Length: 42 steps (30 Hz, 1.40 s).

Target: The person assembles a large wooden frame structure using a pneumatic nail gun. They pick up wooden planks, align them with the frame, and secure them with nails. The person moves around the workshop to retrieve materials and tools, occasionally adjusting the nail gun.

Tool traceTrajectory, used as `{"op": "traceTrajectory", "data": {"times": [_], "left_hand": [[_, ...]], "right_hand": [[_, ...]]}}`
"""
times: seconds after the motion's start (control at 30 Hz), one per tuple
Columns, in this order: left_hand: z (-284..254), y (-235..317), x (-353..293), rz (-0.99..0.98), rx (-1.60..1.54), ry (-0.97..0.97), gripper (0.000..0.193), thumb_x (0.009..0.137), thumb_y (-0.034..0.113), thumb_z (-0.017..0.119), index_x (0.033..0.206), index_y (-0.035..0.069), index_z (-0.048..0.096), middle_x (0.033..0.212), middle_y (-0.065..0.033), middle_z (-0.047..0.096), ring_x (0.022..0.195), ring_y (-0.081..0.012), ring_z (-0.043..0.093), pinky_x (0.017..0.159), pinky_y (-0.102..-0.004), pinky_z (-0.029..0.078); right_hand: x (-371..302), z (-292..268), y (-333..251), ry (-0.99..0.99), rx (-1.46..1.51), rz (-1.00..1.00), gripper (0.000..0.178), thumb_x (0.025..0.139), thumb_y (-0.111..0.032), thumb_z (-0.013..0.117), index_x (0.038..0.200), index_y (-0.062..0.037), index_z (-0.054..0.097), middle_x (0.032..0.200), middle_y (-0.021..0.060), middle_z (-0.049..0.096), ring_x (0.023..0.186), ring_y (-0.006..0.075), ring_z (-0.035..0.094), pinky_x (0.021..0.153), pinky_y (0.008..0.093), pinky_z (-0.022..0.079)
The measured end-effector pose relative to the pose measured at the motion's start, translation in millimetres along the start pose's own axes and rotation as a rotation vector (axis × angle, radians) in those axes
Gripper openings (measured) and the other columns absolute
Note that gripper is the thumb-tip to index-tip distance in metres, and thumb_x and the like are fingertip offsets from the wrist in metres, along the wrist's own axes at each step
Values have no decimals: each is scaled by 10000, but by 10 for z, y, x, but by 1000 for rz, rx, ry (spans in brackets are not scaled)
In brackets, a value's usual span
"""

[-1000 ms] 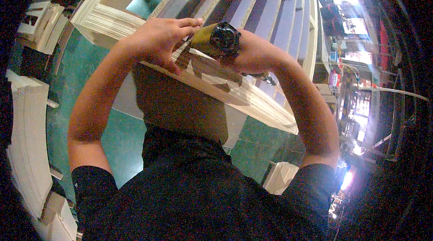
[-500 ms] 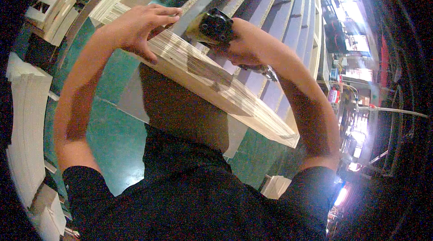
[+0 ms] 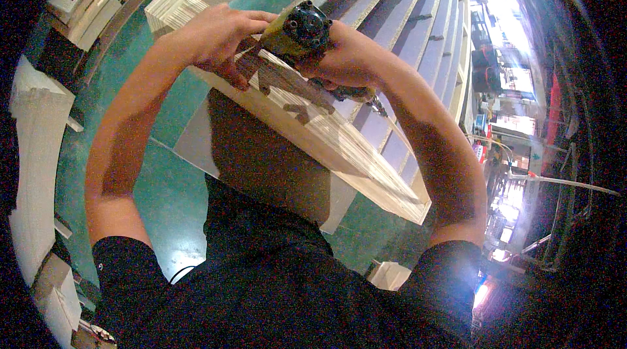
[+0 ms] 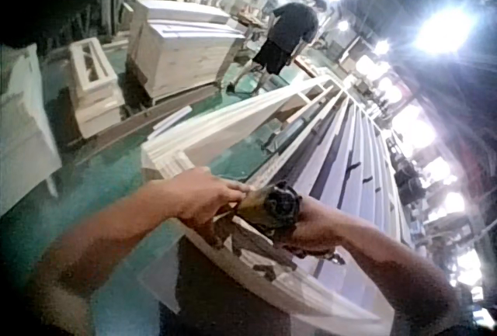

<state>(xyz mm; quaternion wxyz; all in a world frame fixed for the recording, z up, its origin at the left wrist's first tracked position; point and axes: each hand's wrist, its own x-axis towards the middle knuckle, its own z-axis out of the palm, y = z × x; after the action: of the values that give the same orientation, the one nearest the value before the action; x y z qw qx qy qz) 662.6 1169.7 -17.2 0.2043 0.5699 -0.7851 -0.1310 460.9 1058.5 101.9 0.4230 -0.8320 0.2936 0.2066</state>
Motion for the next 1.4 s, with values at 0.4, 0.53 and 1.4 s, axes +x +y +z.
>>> {"op": "traceTrajectory", "data": {"times": [0.4, 0.53, 1.4], "left_hand": [[91, -37, 28, -26, 9, 28, 967, 497, 428, 942, 1345, 146, 571, 1444, -4, 537, 1085, -325, 652, 932, -414, 536], [127, -71, 35, -52, 37, 19, 977, 498, 430, 942, 1355, 151, 565, 1461, 7, 521, 1096, -319, 649, 940, -413, 534], [7, -138, 68, -269, -531, -39, 431, 822, 167, 729, 1233, 56, 658, 1103, -88, 665, 974, -182, 624, 881, -323, 509]], "right_hand": [[17, 65, 13, 46, -10, -12, 299, 838, -111, 713, 1128, -71, 655, 791, 18, 647, 593, 102, 565, 525, 277, 480], [-3, 108, -12, 87, -37, -123, 288, 831, -82, 694, 1111, -31, 646, 802, 36, 648, 591, 110, 569, 530, 276, 479], [-2072, 550, 801, -113, -92, -319, 389, 702, -98, 726, 1076, -47, 631, 981, 155, 628, 965, 342, 625, 852, 392, 496]]}}
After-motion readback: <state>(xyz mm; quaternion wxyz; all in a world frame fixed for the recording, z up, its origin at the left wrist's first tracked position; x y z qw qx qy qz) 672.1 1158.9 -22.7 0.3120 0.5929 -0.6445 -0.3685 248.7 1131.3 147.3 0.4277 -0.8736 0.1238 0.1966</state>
